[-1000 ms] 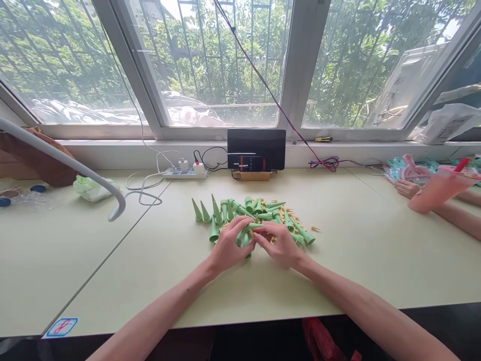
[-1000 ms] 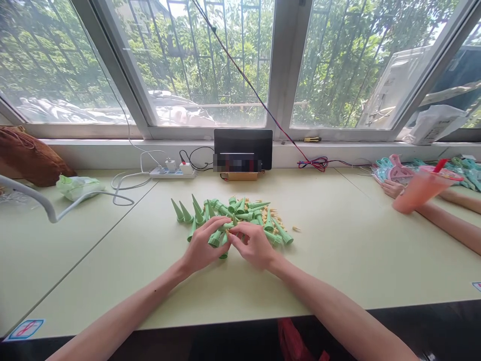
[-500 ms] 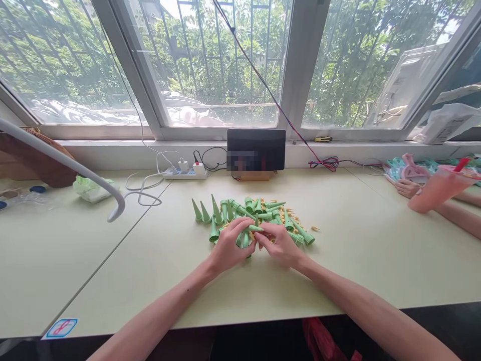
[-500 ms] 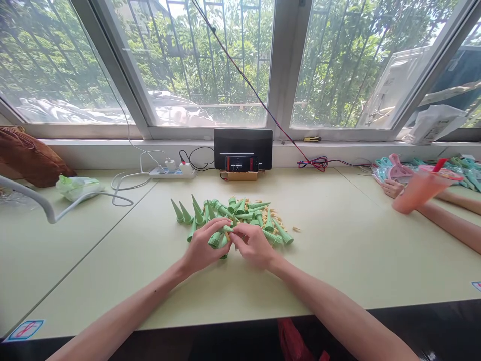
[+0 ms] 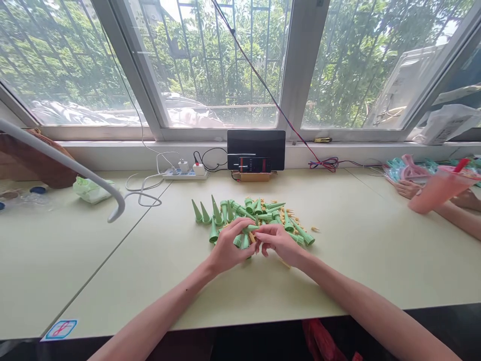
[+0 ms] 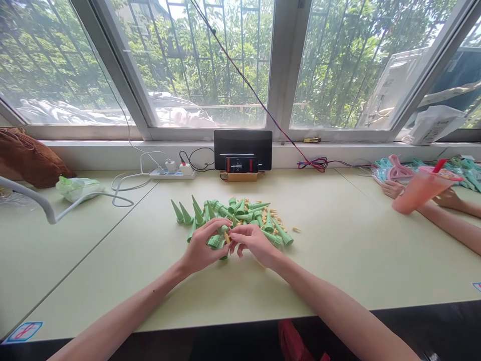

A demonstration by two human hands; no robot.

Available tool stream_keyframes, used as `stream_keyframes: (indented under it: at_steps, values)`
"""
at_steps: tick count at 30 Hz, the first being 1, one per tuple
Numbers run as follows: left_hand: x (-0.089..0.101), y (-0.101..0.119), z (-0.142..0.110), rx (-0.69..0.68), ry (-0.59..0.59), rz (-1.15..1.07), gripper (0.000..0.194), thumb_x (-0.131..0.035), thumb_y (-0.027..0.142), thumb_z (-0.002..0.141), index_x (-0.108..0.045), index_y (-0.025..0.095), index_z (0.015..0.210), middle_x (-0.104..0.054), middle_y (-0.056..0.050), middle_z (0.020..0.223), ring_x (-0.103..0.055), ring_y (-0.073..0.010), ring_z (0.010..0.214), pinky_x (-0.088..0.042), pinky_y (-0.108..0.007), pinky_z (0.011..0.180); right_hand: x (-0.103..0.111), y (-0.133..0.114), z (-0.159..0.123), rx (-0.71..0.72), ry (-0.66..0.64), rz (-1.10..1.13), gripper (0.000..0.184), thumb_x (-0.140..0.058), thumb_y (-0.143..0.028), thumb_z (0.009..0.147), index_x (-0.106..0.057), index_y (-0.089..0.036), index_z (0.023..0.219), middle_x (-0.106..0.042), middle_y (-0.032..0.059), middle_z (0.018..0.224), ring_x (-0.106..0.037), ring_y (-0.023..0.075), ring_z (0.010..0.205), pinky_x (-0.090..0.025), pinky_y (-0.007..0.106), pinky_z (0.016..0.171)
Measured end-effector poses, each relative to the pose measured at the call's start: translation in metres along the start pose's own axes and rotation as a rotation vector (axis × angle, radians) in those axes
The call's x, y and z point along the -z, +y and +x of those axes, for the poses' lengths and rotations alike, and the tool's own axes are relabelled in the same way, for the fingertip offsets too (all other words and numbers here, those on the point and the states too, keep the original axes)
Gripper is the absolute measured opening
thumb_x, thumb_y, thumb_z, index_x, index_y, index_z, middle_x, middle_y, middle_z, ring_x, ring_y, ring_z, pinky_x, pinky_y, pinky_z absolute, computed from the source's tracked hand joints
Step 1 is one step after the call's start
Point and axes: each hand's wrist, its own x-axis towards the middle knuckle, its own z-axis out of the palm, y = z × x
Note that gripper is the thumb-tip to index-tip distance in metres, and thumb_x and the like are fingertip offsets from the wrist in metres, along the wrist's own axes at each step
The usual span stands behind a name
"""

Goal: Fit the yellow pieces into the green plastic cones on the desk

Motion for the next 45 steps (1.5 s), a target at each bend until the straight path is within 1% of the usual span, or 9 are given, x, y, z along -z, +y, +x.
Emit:
stream_keyframes:
  at_steps: [3,7,15,24,30,35,40,43,45]
  values:
    - [0.000,0.001,0.001,-0.007,0.011,-0.005,0.036,-0.063,0.012,0.076,-0.060,0.021,0.111,-0.066,-0.008,0.108,-0.066,-0.0192,0.094,-0.058,-0.032,0.080,0.000,0.000,0.000,-0.014,-0.015,0.015,0.035,-0.074,-0.048,0.080,-0.070,-0.013,0.084,-0.069,0.0065,0.075,-0.062,0.0128,0.060,-0.045,0.022,0.049]
    - [0.000,0.000,0.000,-0.023,0.035,0.010,0.031,-0.063,0.014,0.080,-0.060,0.021,0.110,-0.065,-0.008,0.108,-0.066,-0.0181,0.092,-0.058,-0.031,0.077,-0.001,-0.001,-0.001,0.011,-0.039,-0.048,0.037,-0.068,-0.051,0.085,-0.071,-0.013,0.086,-0.069,0.0059,0.080,-0.063,0.0118,0.060,-0.045,0.021,0.049]
    - [-0.003,-0.003,-0.003,-0.080,0.050,0.049,0.036,-0.063,0.011,0.079,-0.059,0.022,0.113,-0.064,-0.007,0.111,-0.065,-0.0185,0.097,-0.057,-0.032,0.081,-0.004,0.001,-0.001,-0.002,-0.075,-0.126,0.042,-0.067,-0.055,0.084,-0.071,-0.013,0.086,-0.066,0.0030,0.069,-0.063,0.0127,0.060,-0.047,0.022,0.050]
    - [-0.005,-0.004,-0.004,-0.068,0.026,0.075,0.038,-0.064,0.011,0.081,-0.057,0.022,0.117,-0.063,-0.007,0.112,-0.065,-0.0183,0.097,-0.057,-0.031,0.081,-0.002,0.007,0.002,0.057,-0.027,-0.192,0.047,-0.064,-0.059,0.085,-0.069,-0.013,0.078,-0.063,0.0015,0.062,-0.061,0.0122,0.053,-0.045,0.022,0.046]
    - [-0.006,-0.003,-0.004,-0.037,-0.002,0.056,0.040,-0.064,0.011,0.082,-0.058,0.021,0.120,-0.062,-0.007,0.113,-0.066,-0.0169,0.091,-0.058,-0.029,0.076,-0.006,0.004,-0.002,0.083,0.053,-0.310,0.044,-0.061,-0.056,0.088,-0.067,-0.013,0.076,-0.061,0.0012,0.061,-0.059,0.0117,0.049,-0.039,0.020,0.041]
    - [-0.007,-0.004,-0.005,-0.010,-0.013,0.039,0.042,-0.063,0.011,0.082,-0.059,0.023,0.123,-0.062,-0.006,0.113,-0.065,-0.0142,0.084,-0.058,-0.028,0.074,-0.011,0.005,-0.006,0.224,0.150,-0.475,0.038,-0.057,-0.046,0.093,-0.066,-0.015,0.073,-0.058,-0.0004,0.055,-0.056,0.0112,0.046,-0.043,0.023,0.047]
    - [-0.007,-0.006,-0.007,0.006,-0.030,0.051,0.048,-0.063,0.011,0.083,-0.056,0.024,0.129,-0.062,-0.006,0.115,-0.061,-0.0106,0.074,-0.058,-0.027,0.073,-0.014,0.004,-0.008,0.341,0.218,-0.662,0.037,-0.054,-0.038,0.094,-0.064,-0.015,0.068,-0.054,-0.0008,0.050,-0.051,0.0112,0.043,-0.038,0.024,0.045]
    - [-0.007,-0.005,-0.007,0.003,-0.027,0.047,0.049,-0.063,0.012,0.084,-0.055,0.024,0.131,-0.062,-0.006,0.114,-0.061,-0.0100,0.072,-0.058,-0.027,0.072,-0.014,0.003,-0.008,0.340,0.211,-0.646,0.037,-0.053,-0.038,0.095,-0.063,-0.015,0.067,-0.053,-0.0009,0.049,-0.052,0.0113,0.042,-0.038,0.023,0.044]
    - [-0.007,-0.004,-0.007,0.001,-0.019,0.044,0.046,-0.063,0.013,0.084,-0.056,0.024,0.129,-0.063,-0.006,0.114,-0.064,-0.0117,0.077,-0.058,-0.027,0.073,-0.013,0.004,-0.007,0.312,0.193,-0.585,0.038,-0.053,-0.040,0.095,-0.062,-0.015,0.068,-0.054,-0.0014,0.049,-0.053,0.0113,0.042,-0.039,0.023,0.044]
